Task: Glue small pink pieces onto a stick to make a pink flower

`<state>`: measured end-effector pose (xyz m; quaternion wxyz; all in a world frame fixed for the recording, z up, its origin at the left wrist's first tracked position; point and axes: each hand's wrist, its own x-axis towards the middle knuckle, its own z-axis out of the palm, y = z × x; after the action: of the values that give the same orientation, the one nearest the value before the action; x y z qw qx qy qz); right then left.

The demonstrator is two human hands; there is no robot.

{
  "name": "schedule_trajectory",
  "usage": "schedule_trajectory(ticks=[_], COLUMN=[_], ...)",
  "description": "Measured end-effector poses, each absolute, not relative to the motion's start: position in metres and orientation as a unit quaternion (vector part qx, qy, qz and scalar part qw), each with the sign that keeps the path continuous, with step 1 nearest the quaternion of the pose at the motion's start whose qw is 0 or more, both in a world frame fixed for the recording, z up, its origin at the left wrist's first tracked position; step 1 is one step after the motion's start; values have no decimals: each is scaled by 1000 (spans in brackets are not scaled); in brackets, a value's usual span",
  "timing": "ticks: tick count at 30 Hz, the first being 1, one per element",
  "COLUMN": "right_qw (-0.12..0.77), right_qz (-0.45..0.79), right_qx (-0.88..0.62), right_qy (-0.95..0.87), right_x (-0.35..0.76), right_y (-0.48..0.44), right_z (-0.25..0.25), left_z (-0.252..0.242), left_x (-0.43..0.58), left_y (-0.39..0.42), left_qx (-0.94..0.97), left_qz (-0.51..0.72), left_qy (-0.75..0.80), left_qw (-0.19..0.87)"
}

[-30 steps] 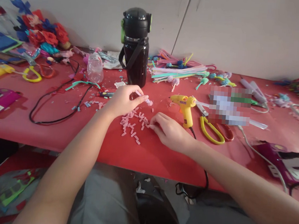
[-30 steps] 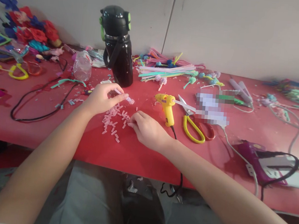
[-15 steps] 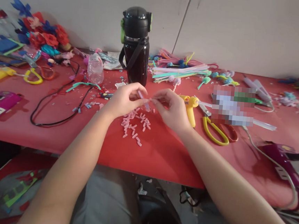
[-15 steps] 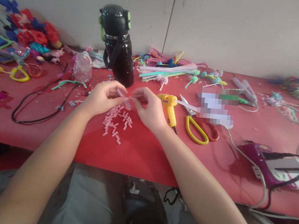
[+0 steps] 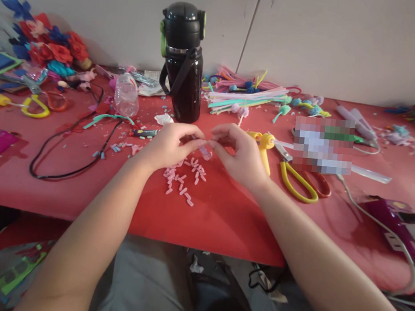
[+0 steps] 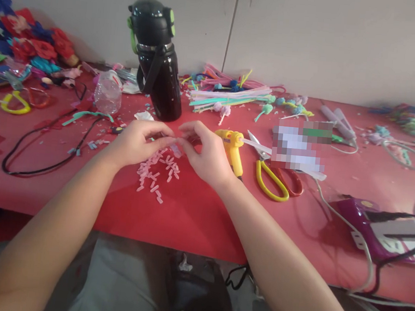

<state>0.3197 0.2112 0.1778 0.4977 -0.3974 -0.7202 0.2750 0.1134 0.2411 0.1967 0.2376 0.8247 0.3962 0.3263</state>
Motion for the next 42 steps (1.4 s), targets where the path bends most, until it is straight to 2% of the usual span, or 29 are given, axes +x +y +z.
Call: schedule_trajectory(ticks=[4,10,15,22,42], right_qw=[457,414,431,476,450], right_qz=[273,348,342,335,372], right_qx=[-393,-356,-397,-477,-502], right_qy=[-750,-762,-735,-659,-638], right_x=[323,326,325,322,323], right_y=[213,211,211,208,212], right_z=[182,185,185,186,178], left_z=[200,202,201,197,194], left_x=[115,118,117,113,116], left_y=[239,235,237,242,240], left_qx=[827,836,827,819,807], left_qz=[327,336,372,409,408], left_qy=[391,358,364,384,408], left_qw=[237,243,213,119,122])
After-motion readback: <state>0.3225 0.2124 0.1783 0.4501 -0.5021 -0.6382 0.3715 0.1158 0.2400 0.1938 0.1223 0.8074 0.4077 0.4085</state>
